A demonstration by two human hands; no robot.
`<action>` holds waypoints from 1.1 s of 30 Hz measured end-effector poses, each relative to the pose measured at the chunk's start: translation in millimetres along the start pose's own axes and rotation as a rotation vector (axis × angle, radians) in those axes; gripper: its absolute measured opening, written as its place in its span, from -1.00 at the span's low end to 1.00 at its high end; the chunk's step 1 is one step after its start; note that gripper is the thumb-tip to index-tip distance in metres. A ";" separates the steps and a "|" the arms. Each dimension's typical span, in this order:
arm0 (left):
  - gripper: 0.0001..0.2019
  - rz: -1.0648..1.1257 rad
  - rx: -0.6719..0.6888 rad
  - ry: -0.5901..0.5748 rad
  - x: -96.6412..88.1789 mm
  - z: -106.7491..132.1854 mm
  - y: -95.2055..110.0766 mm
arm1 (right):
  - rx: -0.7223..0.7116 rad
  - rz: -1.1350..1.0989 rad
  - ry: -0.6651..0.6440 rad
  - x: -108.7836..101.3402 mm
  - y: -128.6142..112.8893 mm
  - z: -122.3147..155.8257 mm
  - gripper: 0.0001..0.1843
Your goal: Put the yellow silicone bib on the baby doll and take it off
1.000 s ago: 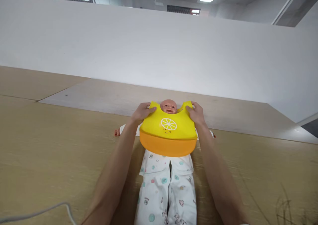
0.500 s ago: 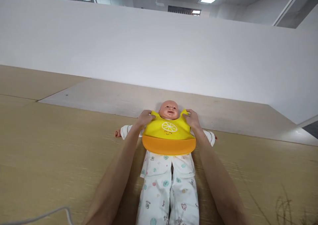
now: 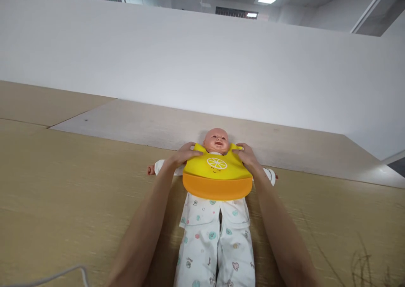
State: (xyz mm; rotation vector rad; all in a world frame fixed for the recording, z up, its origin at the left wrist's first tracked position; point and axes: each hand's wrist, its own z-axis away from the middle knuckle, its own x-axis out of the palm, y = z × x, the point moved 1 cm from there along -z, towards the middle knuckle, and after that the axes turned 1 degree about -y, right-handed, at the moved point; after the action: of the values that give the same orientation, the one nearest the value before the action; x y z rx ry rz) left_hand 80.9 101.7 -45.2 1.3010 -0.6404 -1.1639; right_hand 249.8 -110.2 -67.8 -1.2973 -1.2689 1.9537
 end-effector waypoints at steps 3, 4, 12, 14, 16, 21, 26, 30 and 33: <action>0.05 0.057 -0.018 -0.107 -6.4 13.8 6.8 | 0.010 -0.040 -0.091 -12.5 -7.7 17.0 -0.21; 0.11 0.065 -0.017 -0.127 -8.3 17.6 8.3 | 0.014 -0.056 -0.128 -16.9 -9.2 23.4 -0.16; -0.26 -0.032 0.122 -0.148 -6.8 28.3 0.0 | 0.024 -0.198 -0.292 -38.7 -3.0 58.2 -0.26; -0.38 -0.048 0.173 -0.117 -1.2 28.3 -3.1 | 0.030 -0.196 -0.299 -41.1 -1.3 58.7 -0.31; -0.44 -0.028 0.176 -0.112 4.1 28.8 -4.9 | 0.033 -0.179 -0.305 -42.7 0.0 57.7 -0.33; -0.55 -0.079 0.131 -0.100 7.1 32.9 -1.5 | 0.057 -0.097 -0.356 -42.2 4.4 56.5 -0.35; -0.67 -0.157 0.166 -0.015 6.8 28.7 3.9 | 0.055 0.072 -0.280 -41.8 4.4 50.0 -0.56; -0.62 -0.095 0.050 0.206 7.2 6.5 -3.3 | 0.074 0.076 -0.187 -36.4 -1.5 35.8 -0.58; -0.64 -0.125 0.013 0.308 5.2 -16.6 -10.5 | 0.040 0.052 -0.174 -26.7 -7.0 23.7 -0.63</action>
State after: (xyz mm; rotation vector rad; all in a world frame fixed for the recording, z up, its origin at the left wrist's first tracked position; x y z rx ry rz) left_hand 94.5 104.9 -60.0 1.5109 -0.3457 -1.0302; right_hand 239.7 -137.9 -46.5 -1.1733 -1.2806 2.1566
